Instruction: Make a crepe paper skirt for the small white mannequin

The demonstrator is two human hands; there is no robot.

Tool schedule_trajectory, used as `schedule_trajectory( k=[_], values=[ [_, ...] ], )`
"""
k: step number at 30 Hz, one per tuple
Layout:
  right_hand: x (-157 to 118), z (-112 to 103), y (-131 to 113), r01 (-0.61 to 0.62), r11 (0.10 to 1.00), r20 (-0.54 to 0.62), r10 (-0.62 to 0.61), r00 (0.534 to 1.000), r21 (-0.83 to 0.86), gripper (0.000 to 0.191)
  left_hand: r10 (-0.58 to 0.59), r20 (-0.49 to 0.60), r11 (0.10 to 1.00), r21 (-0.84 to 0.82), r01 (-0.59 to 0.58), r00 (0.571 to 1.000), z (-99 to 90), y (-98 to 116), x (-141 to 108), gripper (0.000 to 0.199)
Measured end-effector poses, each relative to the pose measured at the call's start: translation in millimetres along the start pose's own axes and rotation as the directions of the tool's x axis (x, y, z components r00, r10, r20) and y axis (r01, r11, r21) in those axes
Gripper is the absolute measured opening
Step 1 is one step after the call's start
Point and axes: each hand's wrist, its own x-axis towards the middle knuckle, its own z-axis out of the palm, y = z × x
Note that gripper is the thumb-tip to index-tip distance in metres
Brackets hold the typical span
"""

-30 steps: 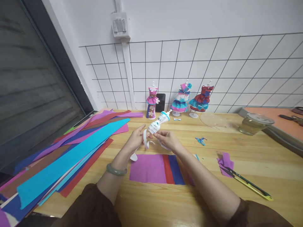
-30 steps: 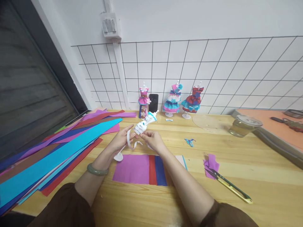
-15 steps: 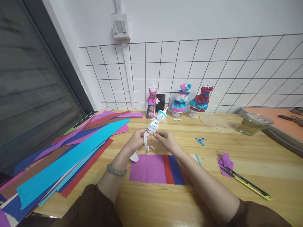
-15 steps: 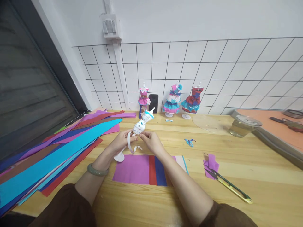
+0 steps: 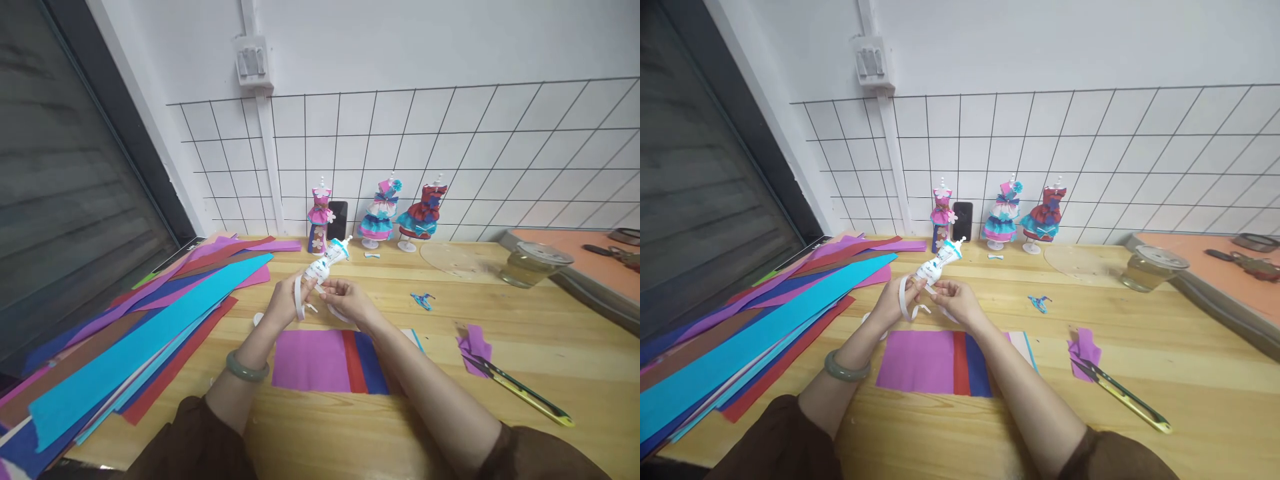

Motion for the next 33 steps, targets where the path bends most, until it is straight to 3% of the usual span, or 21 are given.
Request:
schedule_trajectory(
  k=[6, 11, 18, 24, 29, 33],
  values=[
    [-2, -5, -1, -0.119, 0.984, 0.005, 0.120, 0.993, 0.135, 0.042, 0.002, -0.058, 0.999, 0.038, 0.000, 0.998, -1.5, -3, 1, 0.060],
    [1, -10, 2, -0.187, 0.942, 0.029, 0.186, 0.982, 0.278, 0.030, 0.048, -0.065, 0.996, 0.074, -0.043, 0.997, -1.5, 0, 0, 0.055],
    [3, -14, 4, -0.202, 0.919, 0.059, 0.194, 0.979, 0.338, 0.019, 0.136, 0.039, 0.987, 0.076, -0.138, 0.990, 3.3, 2, -3, 0.047],
    [5, -16, 6, -0.130, 0.954, 0.053, 0.120, 0.991, 0.269, 0.025, 0.112, 0.007, 0.992, 0.049, -0.112, 0.994, 1.3, 1, -1, 0.050],
    [1, -13, 1, -0.074, 0.986, 0.156, 0.050, 0.986, 0.151, 0.027, 0.074, -0.026, 0.997, 0.028, -0.073, 0.997, -1.3, -2, 3, 0.043],
    [-1, -12, 0, 0.071, 0.997, 0.234, -0.059, 0.971, -0.041, 0.025, 0.033, -0.051, 0.999, -0.025, -0.034, 0.998, -1.4, -6, 6, 0.038]
  ],
)
